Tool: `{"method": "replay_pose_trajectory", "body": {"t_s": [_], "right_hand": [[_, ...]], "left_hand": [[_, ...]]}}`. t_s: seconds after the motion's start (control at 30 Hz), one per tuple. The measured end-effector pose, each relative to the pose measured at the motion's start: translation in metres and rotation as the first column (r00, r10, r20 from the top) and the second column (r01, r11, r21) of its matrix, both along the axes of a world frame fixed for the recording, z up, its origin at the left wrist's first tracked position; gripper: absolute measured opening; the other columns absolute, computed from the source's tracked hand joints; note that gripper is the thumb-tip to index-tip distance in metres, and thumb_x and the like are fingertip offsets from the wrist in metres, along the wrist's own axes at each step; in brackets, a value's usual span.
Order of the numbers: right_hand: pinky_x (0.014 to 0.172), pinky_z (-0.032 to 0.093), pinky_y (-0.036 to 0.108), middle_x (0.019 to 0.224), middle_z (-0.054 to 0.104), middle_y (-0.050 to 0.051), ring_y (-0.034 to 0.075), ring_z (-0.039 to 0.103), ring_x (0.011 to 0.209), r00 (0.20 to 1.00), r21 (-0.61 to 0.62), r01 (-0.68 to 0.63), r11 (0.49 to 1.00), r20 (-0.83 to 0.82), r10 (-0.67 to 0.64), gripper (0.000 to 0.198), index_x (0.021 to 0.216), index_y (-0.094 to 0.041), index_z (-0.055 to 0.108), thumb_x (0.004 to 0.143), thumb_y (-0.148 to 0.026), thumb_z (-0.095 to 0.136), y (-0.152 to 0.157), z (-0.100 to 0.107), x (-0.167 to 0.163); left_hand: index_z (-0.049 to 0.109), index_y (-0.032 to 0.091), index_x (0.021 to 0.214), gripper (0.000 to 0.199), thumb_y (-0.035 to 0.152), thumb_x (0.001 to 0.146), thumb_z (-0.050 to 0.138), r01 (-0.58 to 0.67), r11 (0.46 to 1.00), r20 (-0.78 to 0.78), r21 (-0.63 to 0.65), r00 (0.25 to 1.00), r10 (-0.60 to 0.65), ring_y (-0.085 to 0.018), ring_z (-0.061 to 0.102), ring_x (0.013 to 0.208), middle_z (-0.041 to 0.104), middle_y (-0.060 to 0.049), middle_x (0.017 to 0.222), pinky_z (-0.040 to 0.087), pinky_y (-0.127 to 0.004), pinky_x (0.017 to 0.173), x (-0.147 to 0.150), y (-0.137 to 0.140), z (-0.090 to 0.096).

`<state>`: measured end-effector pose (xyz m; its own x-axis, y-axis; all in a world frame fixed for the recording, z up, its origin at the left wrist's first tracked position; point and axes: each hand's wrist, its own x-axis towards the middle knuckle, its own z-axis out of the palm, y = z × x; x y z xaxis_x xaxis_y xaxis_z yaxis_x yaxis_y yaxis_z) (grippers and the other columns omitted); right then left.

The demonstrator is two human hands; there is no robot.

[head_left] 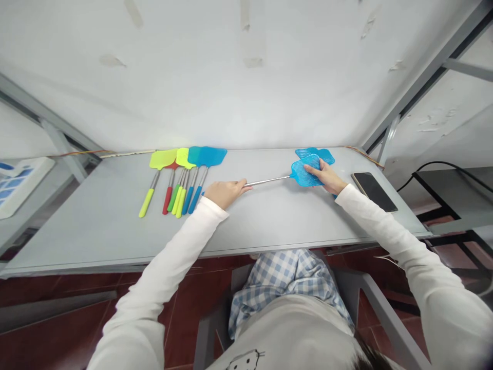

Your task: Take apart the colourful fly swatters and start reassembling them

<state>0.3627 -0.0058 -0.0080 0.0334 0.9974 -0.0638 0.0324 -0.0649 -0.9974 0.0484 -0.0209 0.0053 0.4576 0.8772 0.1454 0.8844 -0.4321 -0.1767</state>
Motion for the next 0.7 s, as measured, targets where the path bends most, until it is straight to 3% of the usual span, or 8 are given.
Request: {"method": "replay_pose_trajectory", "body": {"t_s": [0.2,0.37,0.5,0.6,0.7], "right_hand": [[0.033,0.040,0.021,0.076,0.061,-0.004,0.010,0.055,0.050,0.999,0.027,-0.027,0.999,-0.026,0.028,0.042,0.092,-0.024,0.048,0.069,-0.046,0.076,-0.007,-0.003,-0.027],[0.035,0.043,0.022,0.082,0.062,-0.003,0.012,0.059,0.055,1.000,0.074,0.003,0.997,0.014,-0.004,0.050,0.103,-0.025,0.051,0.069,-0.051,0.075,-0.003,0.001,-0.023],[0.040,0.046,0.026,0.085,0.064,0.000,0.015,0.062,0.060,1.000,0.089,-0.026,0.996,0.015,0.025,0.052,0.106,-0.024,0.053,0.071,-0.058,0.071,0.001,0.018,-0.015],[0.052,0.052,0.032,0.085,0.068,0.006,0.021,0.067,0.071,0.999,0.077,-0.038,0.996,-0.012,0.039,0.056,0.098,-0.022,0.054,0.078,-0.074,0.049,0.004,0.033,-0.009],[0.065,0.055,0.036,0.095,0.069,0.011,0.024,0.068,0.088,0.998,0.079,-0.025,0.997,-0.055,0.029,0.062,0.098,-0.022,0.051,0.081,-0.079,0.033,0.006,0.033,-0.016]], "left_hand": [[0.063,0.020,0.102,0.049,0.055,0.095,0.029,0.037,0.997,-0.001,-0.066,0.999,-0.038,-0.025,0.069,0.072,0.072,-0.014,0.082,0.036,-0.028,0.058,0.022,0.005,-0.004],[0.064,0.020,0.100,0.047,0.056,0.094,0.033,0.032,0.996,0.062,-0.089,0.998,-0.026,-0.027,0.069,0.077,0.073,-0.014,0.083,0.036,-0.028,0.059,0.030,0.017,-0.005],[0.064,0.023,0.096,0.043,0.056,0.093,0.037,0.014,0.993,0.193,-0.119,0.981,0.010,-0.023,0.068,0.078,0.073,-0.009,0.083,0.035,-0.026,0.059,0.032,0.027,-0.008],[0.063,0.023,0.084,0.043,0.059,0.091,0.040,0.004,0.982,0.427,-0.190,0.901,0.079,-0.020,0.065,0.076,0.070,-0.004,0.078,0.036,-0.026,0.060,0.031,0.034,-0.009],[0.058,0.021,0.078,0.043,0.053,0.093,0.035,0.025,0.947,0.656,-0.321,0.726,0.204,-0.015,0.060,0.065,0.066,-0.001,0.070,0.040,-0.025,0.060,0.036,0.037,-0.012]]}}
